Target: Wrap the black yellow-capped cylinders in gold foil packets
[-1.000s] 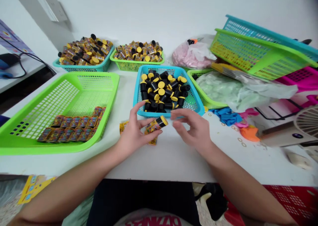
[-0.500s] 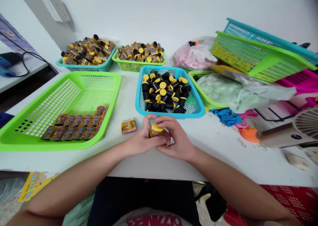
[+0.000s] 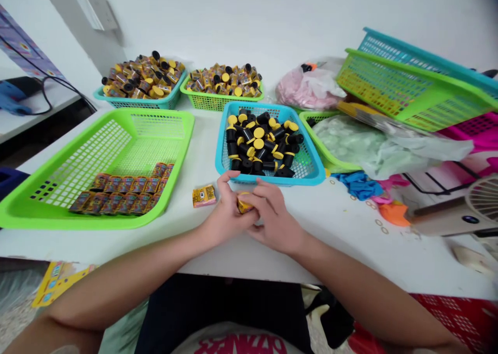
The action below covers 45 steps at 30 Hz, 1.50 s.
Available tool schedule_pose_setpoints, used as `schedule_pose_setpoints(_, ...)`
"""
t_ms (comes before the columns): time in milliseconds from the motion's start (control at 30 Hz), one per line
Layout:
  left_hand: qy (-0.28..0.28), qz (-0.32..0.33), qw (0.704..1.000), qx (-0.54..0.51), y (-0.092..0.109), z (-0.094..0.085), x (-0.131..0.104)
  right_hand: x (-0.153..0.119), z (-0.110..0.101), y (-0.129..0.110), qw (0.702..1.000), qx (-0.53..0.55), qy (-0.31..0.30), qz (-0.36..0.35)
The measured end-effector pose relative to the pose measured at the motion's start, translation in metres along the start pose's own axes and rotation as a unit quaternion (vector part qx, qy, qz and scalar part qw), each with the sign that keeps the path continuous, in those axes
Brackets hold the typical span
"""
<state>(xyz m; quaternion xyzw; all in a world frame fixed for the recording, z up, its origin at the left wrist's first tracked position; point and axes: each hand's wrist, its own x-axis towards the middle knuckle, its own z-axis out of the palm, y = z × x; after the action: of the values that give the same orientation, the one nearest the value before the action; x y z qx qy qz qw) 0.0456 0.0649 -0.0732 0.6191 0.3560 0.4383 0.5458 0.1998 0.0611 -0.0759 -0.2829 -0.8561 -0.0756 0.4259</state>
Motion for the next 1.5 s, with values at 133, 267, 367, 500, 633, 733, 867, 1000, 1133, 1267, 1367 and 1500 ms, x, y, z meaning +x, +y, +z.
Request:
schedule_pose_setpoints(133, -0.091, -0.011, 0.993, -0.073, 0.004, -0.004, 0.0, 0.001, -0.009, 0.01, 0.996, 0.088, 0.013, -0.015)
schedule_pose_setpoints(267, -0.063, 0.051, 0.996, -0.023, -0.001, -0.005, 0.002, 0.004, -0.015, 0.012, 0.994, -0.008, -0.001, -0.105)
schedule_pose_setpoints(367, -0.029, 0.062, 0.997, 0.041, 0.001, -0.005, 0.004, 0.005, -0.014, 0.006, 0.992, -0.069, -0.011, -0.104)
schedule_pose_setpoints(500, 0.006, 0.072, 0.971, 0.226, 0.03, -0.015, -0.005, 0.008, -0.016, 0.004, 0.998, -0.053, -0.005, -0.039)
schedule_pose_setpoints(633, 0.081, 0.053, 0.909, 0.405, 0.076, -0.057, -0.027, 0.025, -0.027, 0.033, 0.993, -0.032, -0.021, 0.11)
schedule_pose_setpoints(733, 0.119, 0.015, 0.865, 0.487, 0.106, -0.11, -0.029, 0.048, -0.025, 0.072, 0.949, -0.035, -0.143, 0.28)
schedule_pose_setpoints(867, 0.114, -0.084, 0.809, 0.571, 0.123, -0.181, -0.005, 0.082, -0.001, 0.105, 0.871, -0.027, -0.416, 0.26)
schedule_pose_setpoints(1000, 0.083, -0.212, 0.746, 0.626, 0.109, -0.225, 0.023, 0.102, 0.02, 0.105, 0.841, -0.04, -0.496, 0.214)
schedule_pose_setpoints(1133, 0.042, -0.258, 0.734, 0.626, 0.077, -0.245, 0.038, 0.107, 0.022, 0.103, 0.831, -0.052, -0.515, 0.204)
schedule_pose_setpoints(1267, 0.002, -0.275, 0.734, 0.621, 0.056, -0.251, 0.041, 0.104, 0.015, 0.102, 0.844, -0.047, -0.493, 0.209)
schedule_pose_setpoints(1367, -0.025, -0.277, 0.732, 0.622, 0.054, -0.25, 0.042, 0.095, 0.003, 0.102, 0.87, -0.042, -0.431, 0.235)
schedule_pose_setpoints(1500, -0.053, -0.288, 0.728, 0.62, 0.057, -0.248, 0.041, 0.072, -0.019, 0.104, 0.933, 0.037, -0.269, 0.237)
